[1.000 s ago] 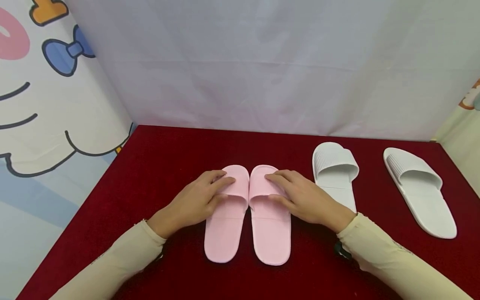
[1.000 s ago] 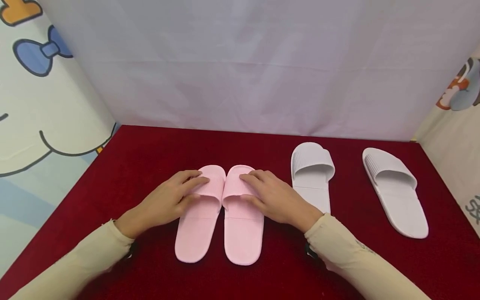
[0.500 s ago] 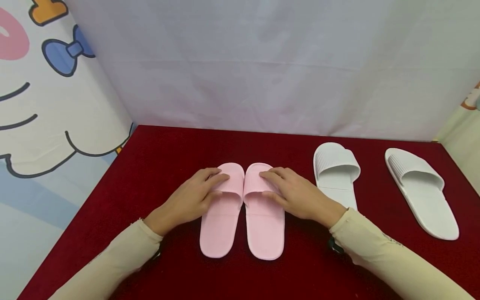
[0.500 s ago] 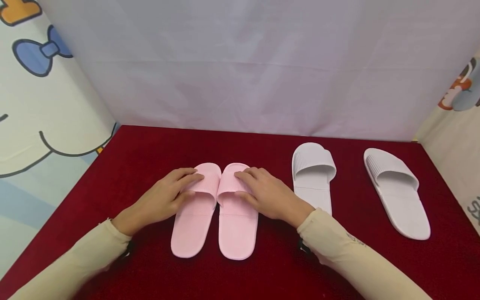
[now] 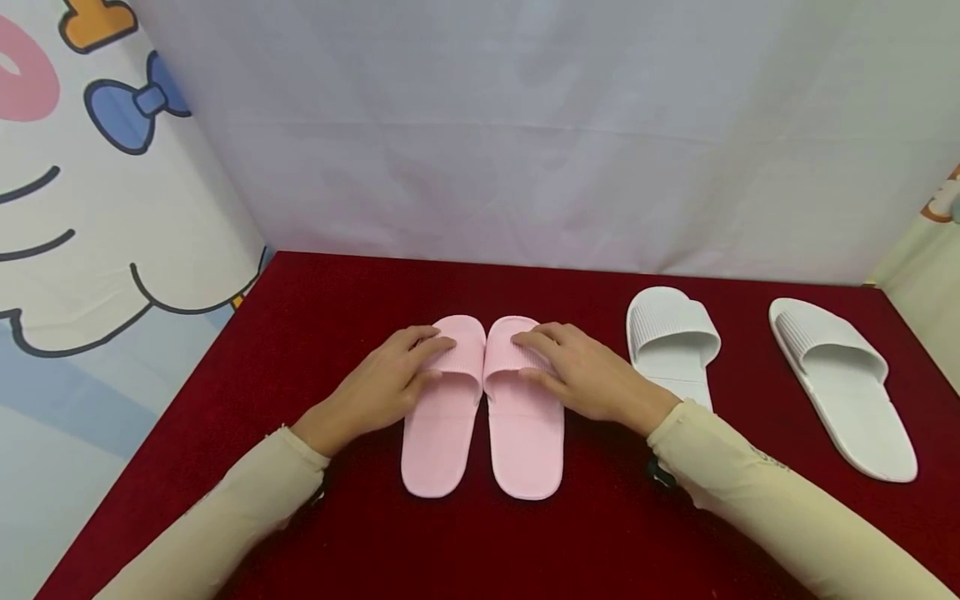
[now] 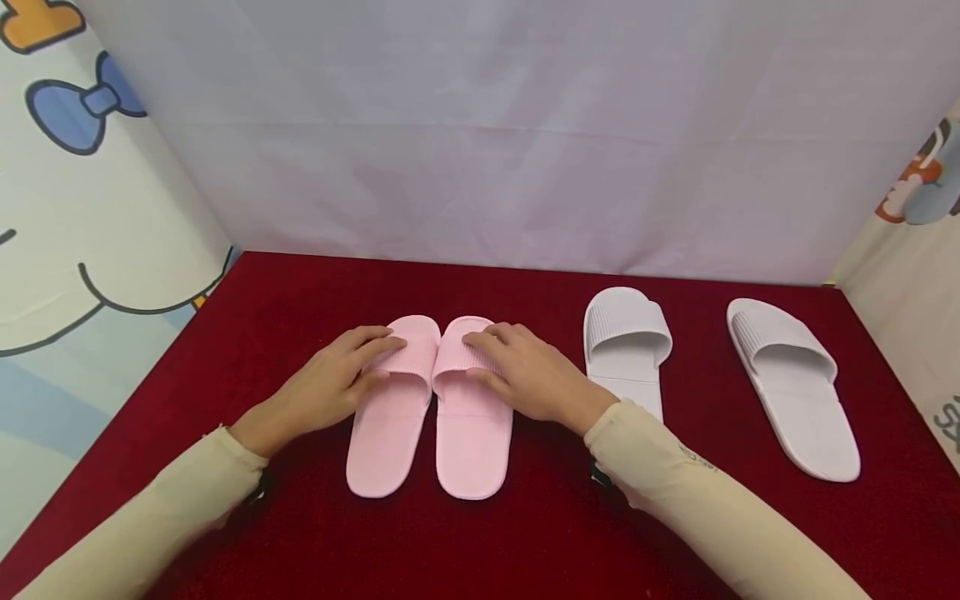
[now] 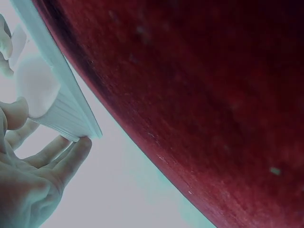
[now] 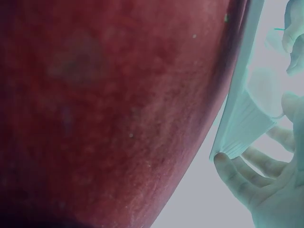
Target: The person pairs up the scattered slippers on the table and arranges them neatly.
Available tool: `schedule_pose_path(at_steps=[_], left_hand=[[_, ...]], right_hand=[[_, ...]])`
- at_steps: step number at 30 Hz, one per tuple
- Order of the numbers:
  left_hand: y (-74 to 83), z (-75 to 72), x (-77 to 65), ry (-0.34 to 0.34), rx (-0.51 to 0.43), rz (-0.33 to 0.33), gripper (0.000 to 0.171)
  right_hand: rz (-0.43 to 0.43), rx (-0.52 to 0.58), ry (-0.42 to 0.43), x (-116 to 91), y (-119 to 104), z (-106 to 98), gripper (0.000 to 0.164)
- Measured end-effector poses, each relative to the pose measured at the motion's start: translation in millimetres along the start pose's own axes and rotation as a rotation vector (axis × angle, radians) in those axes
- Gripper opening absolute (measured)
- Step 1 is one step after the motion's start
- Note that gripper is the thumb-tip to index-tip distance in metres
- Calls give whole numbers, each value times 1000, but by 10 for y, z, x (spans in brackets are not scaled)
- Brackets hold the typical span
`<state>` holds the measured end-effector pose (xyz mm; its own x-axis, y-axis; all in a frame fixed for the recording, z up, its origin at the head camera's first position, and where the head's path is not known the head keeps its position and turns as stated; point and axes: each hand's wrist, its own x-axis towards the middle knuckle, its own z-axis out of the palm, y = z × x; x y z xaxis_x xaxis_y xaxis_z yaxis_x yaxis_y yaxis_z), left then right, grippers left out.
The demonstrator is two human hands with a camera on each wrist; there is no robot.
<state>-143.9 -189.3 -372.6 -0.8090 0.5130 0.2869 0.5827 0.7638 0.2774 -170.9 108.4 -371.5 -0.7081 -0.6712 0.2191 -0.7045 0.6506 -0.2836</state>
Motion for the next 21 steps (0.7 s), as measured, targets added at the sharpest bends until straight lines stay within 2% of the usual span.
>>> schedule_pose_path(at_steps=[9, 21], left_hand=[[-103, 17, 75, -18, 1, -21, 41], [-244, 3, 227, -25, -24, -6, 42]], right_hand=[[5, 2, -35, 129, 69, 14, 43], [21, 4, -67, 318, 142, 1, 44]])
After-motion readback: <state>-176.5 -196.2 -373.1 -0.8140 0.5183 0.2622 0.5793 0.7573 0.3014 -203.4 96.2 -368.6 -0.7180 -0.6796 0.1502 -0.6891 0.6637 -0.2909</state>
